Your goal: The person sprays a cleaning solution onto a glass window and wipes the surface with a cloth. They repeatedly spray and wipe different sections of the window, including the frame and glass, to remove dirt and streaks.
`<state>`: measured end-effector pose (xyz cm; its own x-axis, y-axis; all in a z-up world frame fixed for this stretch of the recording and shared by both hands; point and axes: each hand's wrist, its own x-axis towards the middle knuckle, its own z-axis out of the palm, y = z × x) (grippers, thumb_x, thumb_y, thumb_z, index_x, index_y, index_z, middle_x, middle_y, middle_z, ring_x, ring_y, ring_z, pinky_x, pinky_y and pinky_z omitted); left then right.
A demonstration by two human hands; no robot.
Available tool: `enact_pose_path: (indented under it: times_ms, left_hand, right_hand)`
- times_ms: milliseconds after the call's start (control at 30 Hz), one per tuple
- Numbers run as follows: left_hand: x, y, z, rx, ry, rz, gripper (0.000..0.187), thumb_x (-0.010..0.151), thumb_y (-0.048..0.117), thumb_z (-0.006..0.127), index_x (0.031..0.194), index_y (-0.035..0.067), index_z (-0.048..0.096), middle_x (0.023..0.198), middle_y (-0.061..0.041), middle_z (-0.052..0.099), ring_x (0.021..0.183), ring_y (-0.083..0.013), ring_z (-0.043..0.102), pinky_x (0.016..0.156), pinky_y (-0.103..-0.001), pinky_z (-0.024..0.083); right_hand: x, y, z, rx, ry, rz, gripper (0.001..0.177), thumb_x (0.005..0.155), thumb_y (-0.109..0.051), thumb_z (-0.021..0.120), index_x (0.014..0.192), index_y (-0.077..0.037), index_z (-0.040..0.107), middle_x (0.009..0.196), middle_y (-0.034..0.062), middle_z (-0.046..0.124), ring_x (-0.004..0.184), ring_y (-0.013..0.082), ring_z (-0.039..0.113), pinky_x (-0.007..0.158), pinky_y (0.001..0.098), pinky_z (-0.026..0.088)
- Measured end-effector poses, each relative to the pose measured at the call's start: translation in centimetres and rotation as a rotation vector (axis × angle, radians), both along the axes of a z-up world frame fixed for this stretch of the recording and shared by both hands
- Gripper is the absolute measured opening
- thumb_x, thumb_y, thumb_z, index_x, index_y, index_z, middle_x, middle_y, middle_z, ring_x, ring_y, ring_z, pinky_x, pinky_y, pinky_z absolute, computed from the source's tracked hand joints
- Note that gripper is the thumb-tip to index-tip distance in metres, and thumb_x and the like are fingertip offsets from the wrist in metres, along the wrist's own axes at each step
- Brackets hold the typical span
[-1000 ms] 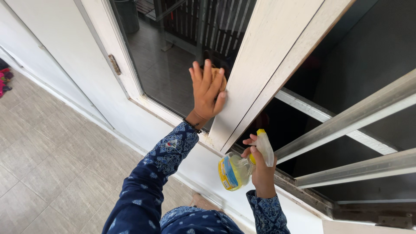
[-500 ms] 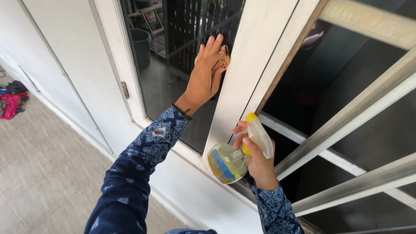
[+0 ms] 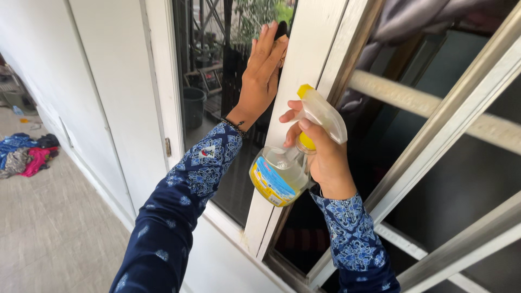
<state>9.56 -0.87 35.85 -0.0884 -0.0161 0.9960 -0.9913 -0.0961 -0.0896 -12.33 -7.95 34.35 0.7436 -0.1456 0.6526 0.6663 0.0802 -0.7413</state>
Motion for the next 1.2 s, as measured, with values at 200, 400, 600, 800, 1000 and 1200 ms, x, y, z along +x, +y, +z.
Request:
enact_pose_path:
  times_ms: [200,400,600,800,1000,1200]
  left_hand:
    - [1.2,0.2,5.1,-0.018,-0.085,0.046,0.047,0.104,-0.009,0.054,0.148,0.007,0.055,0.164,-0.018,0.034,0.153,-0.0412,0.035,0.128,-0.049,0.032]
    - [2.3,-0.9,8.9,-0.185,-0.060,-0.008,0.049,0.097,-0.012,0.060,0.139,0.013,0.064,0.128,-0.010,0.054,0.117,-0.0284,0.061,0.101,-0.038,0.054]
    - [1.6,-3.0,9.4,-0.285,0.078,-0.221,0.024,0.102,-0.005,0.065,0.122,0.009,0.065,0.131,-0.005,0.069,0.116,-0.0239,0.070,0.107,-0.034,0.054]
    - [0.9,0.1,9.9,0.006,-0.106,-0.018,0.045,0.105,-0.002,0.049,0.150,0.004,0.051,0.158,-0.014,0.048,0.153,-0.0416,0.035,0.128,-0.052,0.028]
    - [2.3,0.3,15.7,0.061,-0.220,0.049,0.055,0.101,-0.006,0.051,0.155,0.006,0.047,0.164,-0.010,0.042,0.155,-0.0446,0.031,0.131,-0.050,0.030]
    - [3.9,-1.9,21.9,-0.136,-0.295,0.094,0.048,0.101,-0.002,0.060,0.147,0.011,0.057,0.150,-0.008,0.048,0.138,-0.0323,0.043,0.122,-0.043,0.037]
  right_hand:
    - [2.0,-0.7,4.8,-0.027,-0.059,0.023,0.048,0.094,-0.019,0.064,0.134,0.007,0.058,0.108,0.0192,0.067,0.075,0.0188,0.063,0.069,0.0320,0.054]
    - [2.8,-1.7,8.0,-0.045,-0.074,0.014,0.045,0.095,-0.018,0.064,0.132,0.006,0.060,0.106,0.0190,0.068,0.073,0.0179,0.064,0.067,0.0315,0.055]
    - [2.6,-2.2,9.9,-0.027,-0.112,0.004,0.043,0.094,-0.017,0.065,0.131,0.003,0.060,0.103,0.0189,0.069,0.069,0.0183,0.064,0.064,0.0313,0.054]
    - [2.3,-2.9,12.8,-0.047,-0.060,-0.015,0.040,0.093,-0.020,0.065,0.123,0.006,0.064,0.100,0.0180,0.070,0.068,0.0182,0.065,0.064,0.0328,0.057]
    - [2.5,-3.2,15.5,-0.062,-0.044,0.029,0.042,0.093,-0.024,0.064,0.121,0.007,0.066,0.101,0.0164,0.071,0.069,0.0175,0.066,0.064,0.0333,0.057]
    - [2.9,-3.3,17.4,-0.074,-0.067,-0.006,0.043,0.092,-0.026,0.066,0.121,0.006,0.066,0.100,0.0159,0.071,0.069,0.0176,0.065,0.064,0.0338,0.057]
